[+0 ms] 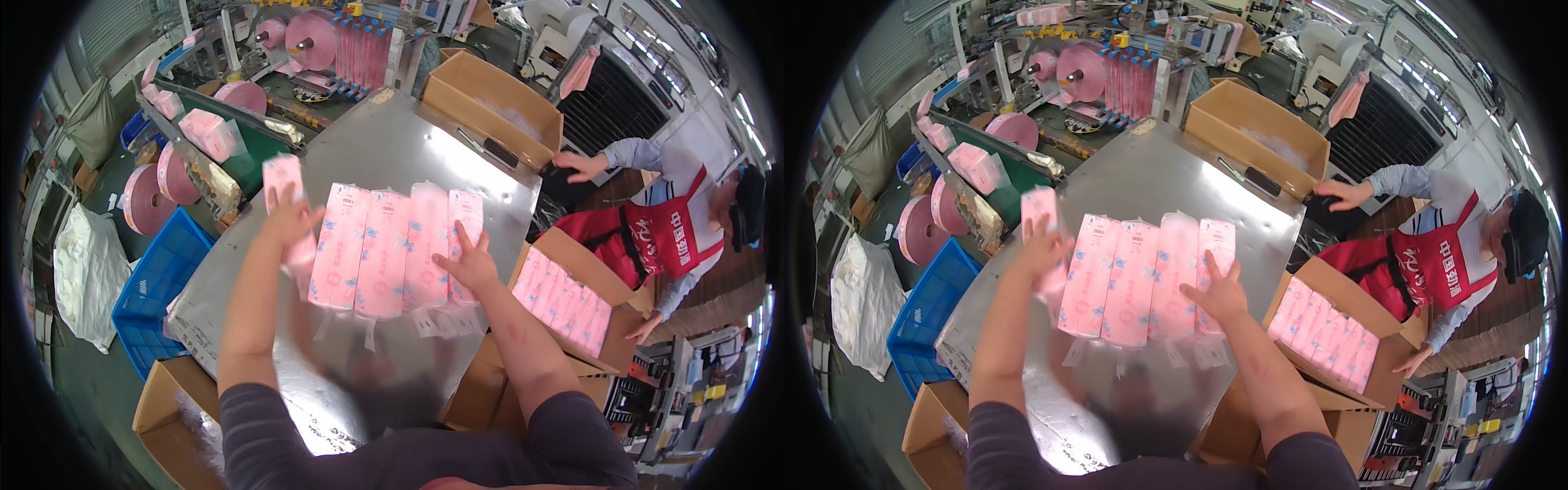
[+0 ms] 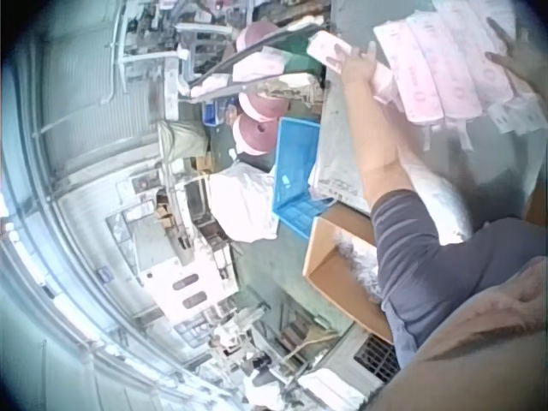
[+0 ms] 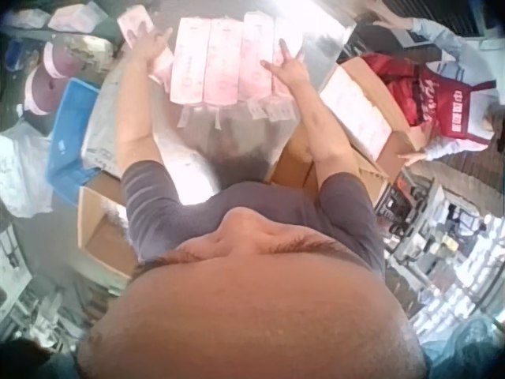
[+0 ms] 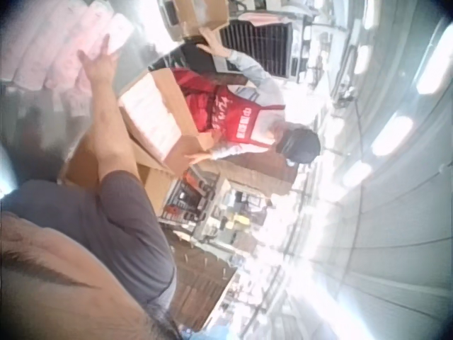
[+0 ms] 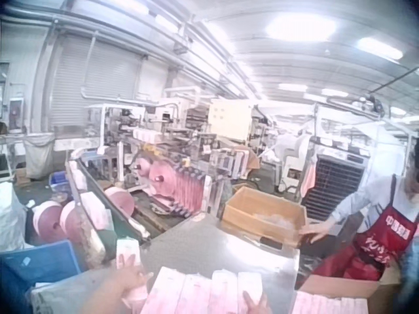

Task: The person packs bundles of pink product into cardboard boxes, places the boxes on a conveyor belt, and feeds them into a taping machine while working alongside another person.

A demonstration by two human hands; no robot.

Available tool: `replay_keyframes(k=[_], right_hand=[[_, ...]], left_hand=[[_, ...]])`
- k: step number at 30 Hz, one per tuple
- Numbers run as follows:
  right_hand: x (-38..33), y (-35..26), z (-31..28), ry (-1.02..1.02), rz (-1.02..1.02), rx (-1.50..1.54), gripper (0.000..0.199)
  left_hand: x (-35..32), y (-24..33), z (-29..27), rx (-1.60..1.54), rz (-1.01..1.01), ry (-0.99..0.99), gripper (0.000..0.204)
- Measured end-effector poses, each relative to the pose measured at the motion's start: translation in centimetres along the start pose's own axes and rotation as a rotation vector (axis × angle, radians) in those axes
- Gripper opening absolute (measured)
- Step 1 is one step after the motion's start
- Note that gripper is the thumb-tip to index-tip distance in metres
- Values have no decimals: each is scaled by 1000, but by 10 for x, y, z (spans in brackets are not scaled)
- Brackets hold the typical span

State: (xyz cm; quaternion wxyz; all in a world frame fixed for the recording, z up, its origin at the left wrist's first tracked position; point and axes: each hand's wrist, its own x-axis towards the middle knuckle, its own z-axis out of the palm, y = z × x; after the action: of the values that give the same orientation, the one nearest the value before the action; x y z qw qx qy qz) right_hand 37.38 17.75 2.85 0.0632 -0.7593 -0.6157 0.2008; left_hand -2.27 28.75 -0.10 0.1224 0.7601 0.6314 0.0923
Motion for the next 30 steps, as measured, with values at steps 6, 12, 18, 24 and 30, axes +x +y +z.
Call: replay_keyframes(k=[6,12,18,24,30], right_hand=[[-51,1,-4,-131,-161,24,93],[-183,43,14,-228,-298,-2,96],[-150,102,71,-494,-154,1649,76],[-141,88,73,-855,218,1928,57],[-198,146,-11,-551,99,1687,61]], left_hand=[[-187,50,-13,-173,179,41,50],[-354,51,-1,-501,-44,136,56],[-366,-21,43,-1571,-659,-156,60],[-324,5,82,-1749,-687,-198,60],[-327,87,47,-1777,-513,-237,61]])
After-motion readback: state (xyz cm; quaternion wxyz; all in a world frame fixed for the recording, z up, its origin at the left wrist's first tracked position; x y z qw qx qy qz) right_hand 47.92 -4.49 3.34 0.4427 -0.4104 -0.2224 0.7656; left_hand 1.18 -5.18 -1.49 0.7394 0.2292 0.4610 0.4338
